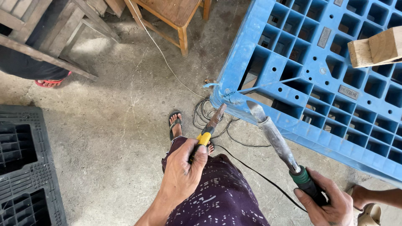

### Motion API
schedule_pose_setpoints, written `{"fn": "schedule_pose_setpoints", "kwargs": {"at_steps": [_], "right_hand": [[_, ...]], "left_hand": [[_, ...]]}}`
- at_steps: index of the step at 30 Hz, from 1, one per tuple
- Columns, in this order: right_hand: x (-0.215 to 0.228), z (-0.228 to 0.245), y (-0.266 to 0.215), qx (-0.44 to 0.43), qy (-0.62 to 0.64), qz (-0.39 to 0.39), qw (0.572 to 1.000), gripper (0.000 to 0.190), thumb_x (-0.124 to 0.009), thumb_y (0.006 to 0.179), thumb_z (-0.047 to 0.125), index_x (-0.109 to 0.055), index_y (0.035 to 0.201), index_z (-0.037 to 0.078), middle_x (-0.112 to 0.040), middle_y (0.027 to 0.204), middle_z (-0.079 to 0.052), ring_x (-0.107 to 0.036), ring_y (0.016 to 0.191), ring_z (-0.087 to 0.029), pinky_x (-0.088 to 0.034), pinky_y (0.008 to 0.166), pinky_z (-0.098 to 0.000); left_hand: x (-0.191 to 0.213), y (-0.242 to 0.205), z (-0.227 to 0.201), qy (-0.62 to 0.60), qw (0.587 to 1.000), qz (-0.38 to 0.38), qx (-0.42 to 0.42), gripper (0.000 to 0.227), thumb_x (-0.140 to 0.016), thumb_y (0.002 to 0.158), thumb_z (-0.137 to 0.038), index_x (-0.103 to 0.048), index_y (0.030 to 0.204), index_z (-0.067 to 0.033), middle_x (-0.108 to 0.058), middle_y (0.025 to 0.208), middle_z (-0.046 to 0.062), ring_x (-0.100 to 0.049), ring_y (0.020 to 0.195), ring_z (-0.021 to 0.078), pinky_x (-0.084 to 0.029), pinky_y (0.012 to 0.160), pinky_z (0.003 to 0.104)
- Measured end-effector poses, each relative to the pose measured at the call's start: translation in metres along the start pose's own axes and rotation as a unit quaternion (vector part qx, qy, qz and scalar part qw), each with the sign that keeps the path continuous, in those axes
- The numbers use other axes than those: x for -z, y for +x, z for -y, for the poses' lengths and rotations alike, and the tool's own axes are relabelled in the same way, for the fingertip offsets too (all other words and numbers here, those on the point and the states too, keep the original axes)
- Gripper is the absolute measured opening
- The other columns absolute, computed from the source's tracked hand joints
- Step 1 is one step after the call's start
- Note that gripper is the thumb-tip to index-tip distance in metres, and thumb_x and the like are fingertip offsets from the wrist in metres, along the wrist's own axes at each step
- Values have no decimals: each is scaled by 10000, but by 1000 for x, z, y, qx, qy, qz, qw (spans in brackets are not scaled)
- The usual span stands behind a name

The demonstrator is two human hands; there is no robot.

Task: The person uses a soldering iron and pliers to repair a broken corner of a blue plastic pallet. They heat the plastic and press it to fuse the joint, then smooth the area with the pliers.

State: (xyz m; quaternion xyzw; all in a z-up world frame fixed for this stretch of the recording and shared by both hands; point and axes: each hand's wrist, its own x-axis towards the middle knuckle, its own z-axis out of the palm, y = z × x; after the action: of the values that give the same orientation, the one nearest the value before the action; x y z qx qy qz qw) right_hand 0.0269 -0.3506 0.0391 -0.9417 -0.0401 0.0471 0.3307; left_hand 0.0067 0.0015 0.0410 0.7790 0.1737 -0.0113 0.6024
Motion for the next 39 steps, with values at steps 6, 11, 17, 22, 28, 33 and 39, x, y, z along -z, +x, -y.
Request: {"fn": "schedule_pose_setpoints", "kwargs": {"at_steps": [6, 11, 17, 22, 28, 33, 39], "right_hand": [[8, 5, 7, 10, 9, 22, 1000, 544, -804, 751, 84, -652, 1264, -16, -767, 1066, -200, -764, 1031, -262, -613, 932, -391], [15, -10, 7, 43, 0, -4, 999, 541, -816, 748, 110, -660, 1254, -1, -759, 1087, -189, -756, 1043, -264, -602, 954, -390], [32, -48, -8, 14, -121, -12, 993, 572, -845, 708, 201, -689, 1227, 19, -771, 1007, -169, -765, 945, -282, -595, 926, -411], [24, -76, -11, 55, -74, -41, 995, 566, -820, 772, 234, -624, 1250, 2, -754, 1123, -176, -738, 1040, -279, -570, 1007, -412], [17, -75, -8, 8, -24, 8, 1000, 580, -818, 732, 189, -644, 1246, -18, -761, 1118, -200, -736, 1094, -303, -555, 1038, -449], [16, -67, -3, 8, -11, 29, 999, 583, -819, 727, 177, -631, 1240, -26, -760, 1111, -210, -735, 1093, -308, -558, 1025, -460], [14, -65, 1, -11, 17, 46, 999, 584, -799, 741, 164, -620, 1262, -28, -755, 1127, -219, -730, 1107, -321, -563, 1017, -472]], "left_hand": [[4, 0, -14, 25, 999, -12, -35, 366, -569, 1023, -366, -665, 963, -19, -692, 731, 78, -659, 577, 164, -506, 543, 327], [-4, 12, 2, 104, 992, 47, 43, 335, -539, 984, -368, -643, 969, -50, -694, 710, 72, -634, 507, 185, -494, 487, 367], [-6, -21, 36, -14, 984, 105, 143, 401, -505, 979, -476, -641, 926, -102, -596, 674, -11, -538, 535, 105, -457, 460, 314], [-5, 1, 82, -149, 987, 53, 37, 445, -517, 1027, -492, -652, 960, -73, -442, 711, -27, -384, 611, 92, -352, 536, 272], [-29, 12, 90, -204, 973, 80, -65, 435, -519, 1063, -471, -622, 1000, -52, -535, 848, -24, -445, 727, 76, -403, 635, 254], [-32, 15, 85, -200, 975, 76, -60, 426, -518, 1063, -464, -606, 971, -57, -506, 789, -26, -428, 688, 70, -397, 599, 252], [-30, 13, 82, -191, 979, 62, -45, 407, -532, 1045, -449, -616, 980, -56, -501, 771, -24, -427, 669, 67, -394, 578, 257]]}}
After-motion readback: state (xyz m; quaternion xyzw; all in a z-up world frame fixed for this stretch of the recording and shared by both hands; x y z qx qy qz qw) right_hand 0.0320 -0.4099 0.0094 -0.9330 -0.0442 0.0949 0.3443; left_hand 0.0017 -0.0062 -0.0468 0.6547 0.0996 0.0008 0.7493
